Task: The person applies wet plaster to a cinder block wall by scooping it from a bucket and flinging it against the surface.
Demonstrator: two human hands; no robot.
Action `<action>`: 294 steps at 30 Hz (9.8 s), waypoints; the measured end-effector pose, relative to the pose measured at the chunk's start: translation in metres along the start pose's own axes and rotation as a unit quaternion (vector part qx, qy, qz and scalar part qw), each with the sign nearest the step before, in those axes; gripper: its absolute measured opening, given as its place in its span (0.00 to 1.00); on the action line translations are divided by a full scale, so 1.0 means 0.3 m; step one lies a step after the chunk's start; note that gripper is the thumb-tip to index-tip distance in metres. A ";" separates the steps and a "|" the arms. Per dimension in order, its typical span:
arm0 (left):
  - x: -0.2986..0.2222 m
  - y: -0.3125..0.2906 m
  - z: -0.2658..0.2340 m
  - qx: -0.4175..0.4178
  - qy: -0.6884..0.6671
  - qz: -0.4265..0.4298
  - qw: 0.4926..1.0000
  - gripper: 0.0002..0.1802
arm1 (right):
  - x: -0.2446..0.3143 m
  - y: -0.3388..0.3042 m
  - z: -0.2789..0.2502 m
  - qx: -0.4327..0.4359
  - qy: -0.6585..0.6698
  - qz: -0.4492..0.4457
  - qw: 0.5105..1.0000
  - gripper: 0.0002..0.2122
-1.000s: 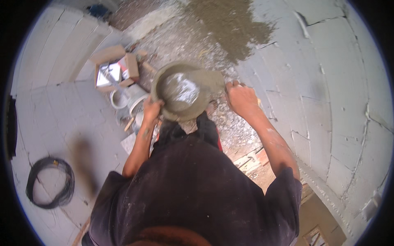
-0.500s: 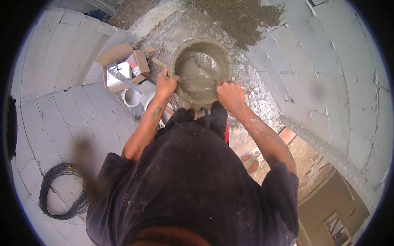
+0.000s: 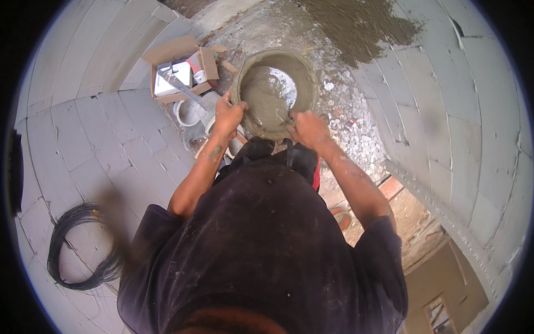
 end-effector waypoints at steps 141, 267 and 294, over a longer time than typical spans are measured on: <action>0.147 0.067 -0.160 -0.071 -0.071 -0.001 0.995 0.27 | 0.143 -0.118 -0.397 -0.119 -0.087 -0.096 0.984 0.16; -0.507 -0.025 -0.150 0.067 -0.197 0.153 0.966 0.28 | 0.548 -0.150 -0.461 -0.188 -0.384 -0.206 0.880 0.11; -0.515 -0.038 -0.178 0.041 -0.247 0.149 0.957 0.28 | 0.521 -0.099 -0.463 -0.147 -0.262 -0.110 0.947 0.07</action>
Point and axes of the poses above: each hand's wrist, its own y-axis towards the middle knuckle, its own z-axis out of the palm, x = y × z, the point moved 10 cm from there along y, towards the middle knuckle, and after that the axes turned 1 degree about y, right-handed, at the moved point
